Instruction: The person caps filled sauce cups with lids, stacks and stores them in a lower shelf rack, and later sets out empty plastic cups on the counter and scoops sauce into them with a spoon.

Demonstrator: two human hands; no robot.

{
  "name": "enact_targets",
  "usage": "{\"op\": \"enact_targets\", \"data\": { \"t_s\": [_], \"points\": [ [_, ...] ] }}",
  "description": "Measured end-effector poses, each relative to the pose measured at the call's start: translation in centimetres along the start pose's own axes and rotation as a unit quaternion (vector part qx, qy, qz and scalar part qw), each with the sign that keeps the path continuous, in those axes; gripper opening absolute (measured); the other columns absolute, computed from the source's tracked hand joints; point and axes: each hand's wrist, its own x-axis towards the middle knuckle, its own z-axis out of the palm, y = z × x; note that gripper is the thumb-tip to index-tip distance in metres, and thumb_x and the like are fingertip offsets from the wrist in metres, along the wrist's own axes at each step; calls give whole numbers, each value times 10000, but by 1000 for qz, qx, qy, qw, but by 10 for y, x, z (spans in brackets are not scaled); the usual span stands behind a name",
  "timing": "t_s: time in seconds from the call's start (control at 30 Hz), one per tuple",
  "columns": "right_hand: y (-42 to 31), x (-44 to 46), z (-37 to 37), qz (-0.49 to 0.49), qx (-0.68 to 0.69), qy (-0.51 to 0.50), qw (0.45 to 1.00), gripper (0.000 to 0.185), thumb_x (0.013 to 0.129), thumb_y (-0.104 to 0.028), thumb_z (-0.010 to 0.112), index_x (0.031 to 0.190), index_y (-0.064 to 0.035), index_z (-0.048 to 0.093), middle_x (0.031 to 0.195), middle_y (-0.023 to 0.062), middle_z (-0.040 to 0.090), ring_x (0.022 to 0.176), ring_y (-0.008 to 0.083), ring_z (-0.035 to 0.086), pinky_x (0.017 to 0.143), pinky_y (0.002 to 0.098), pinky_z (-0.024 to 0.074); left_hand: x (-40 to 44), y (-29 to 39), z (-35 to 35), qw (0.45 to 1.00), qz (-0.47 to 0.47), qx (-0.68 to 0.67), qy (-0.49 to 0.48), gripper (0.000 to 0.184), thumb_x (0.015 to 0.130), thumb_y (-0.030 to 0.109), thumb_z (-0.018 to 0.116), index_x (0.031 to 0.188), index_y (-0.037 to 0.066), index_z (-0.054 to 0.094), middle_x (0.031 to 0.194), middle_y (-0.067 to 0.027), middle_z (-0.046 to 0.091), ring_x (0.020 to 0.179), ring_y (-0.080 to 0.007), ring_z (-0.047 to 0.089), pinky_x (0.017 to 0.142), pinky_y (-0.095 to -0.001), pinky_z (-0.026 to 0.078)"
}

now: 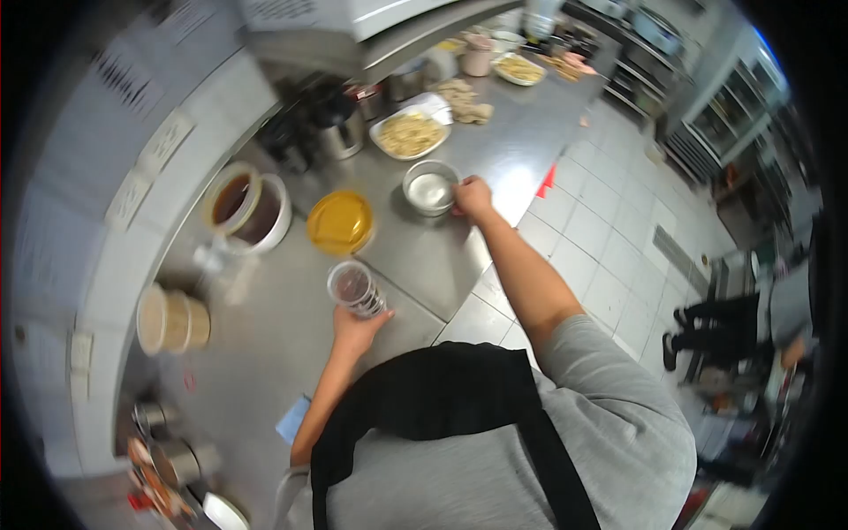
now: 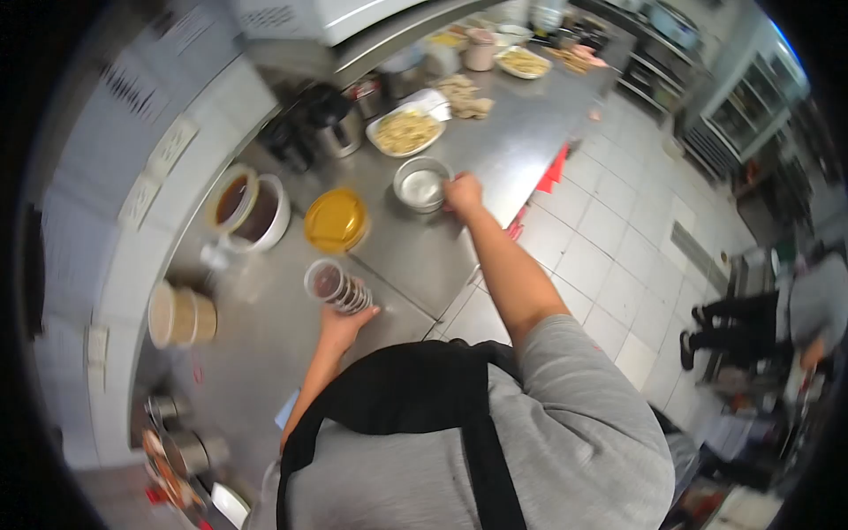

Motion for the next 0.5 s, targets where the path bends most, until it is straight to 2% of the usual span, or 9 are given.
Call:
{"op": "enact_targets", "data": {
  "t_s": [0.1,0.13,0.23,0.27,0.4,0.47,0.5],
  "points": [
    [-5,-26,-33,-1,8,25,1000,151,734,-83,634,809,-5,528,659,92,571,498,187,581,438,326,526,16,13,14,998,-10,34,-54,515,620,-7,780,1078,22,548,907,-20,579,818,-116,558,746,-273,471],
    [5,-24,-49,-18,6,31,999,164,733,-112,623,803,3,531,644,107,580,495,202,599,441,322,523,21,23,24,997,-15,23,-67,501,611,0,777,1055,32,549,889,-15,569,813,-113,550,741,-264,461],
    [39,-9,-108,-50,-122,104,986,198,738,-155,611,803,13,530,650,128,591,490,215,605,427,323,513,41,42,56,993,9,49,-110,498,607,-1,779,1046,41,548,889,-13,567,817,-112,546,744,-270,459],
    [48,-9,-134,-35,-103,108,988,218,740,-183,600,798,15,529,661,144,599,476,218,601,418,330,510,50,45,71,990,11,60,-128,497,606,-1,780,1044,43,547,888,-12,567,816,-112,545,745,-271,458],
    [59,-35,-232,55,16,89,994,186,753,-156,583,801,12,518,641,126,572,470,215,589,409,336,519,91,53,138,976,40,91,-191,499,604,0,786,1037,51,544,895,-8,564,816,-110,541,749,-275,456],
    [90,-34,-276,75,84,96,989,230,772,-202,608,791,8,515,607,133,571,440,198,583,401,333,512,113,60,182,971,64,82,-213,498,603,-1,789,1034,50,544,897,-7,564,816,-110,543,752,-275,456],
    [103,-34,-298,72,98,96,988,202,778,-175,599,782,1,500,583,116,550,432,194,572,401,333,517,122,66,206,970,77,69,-220,496,603,-2,791,1031,49,545,895,-8,565,816,-111,544,753,-275,457]
  ]
}}
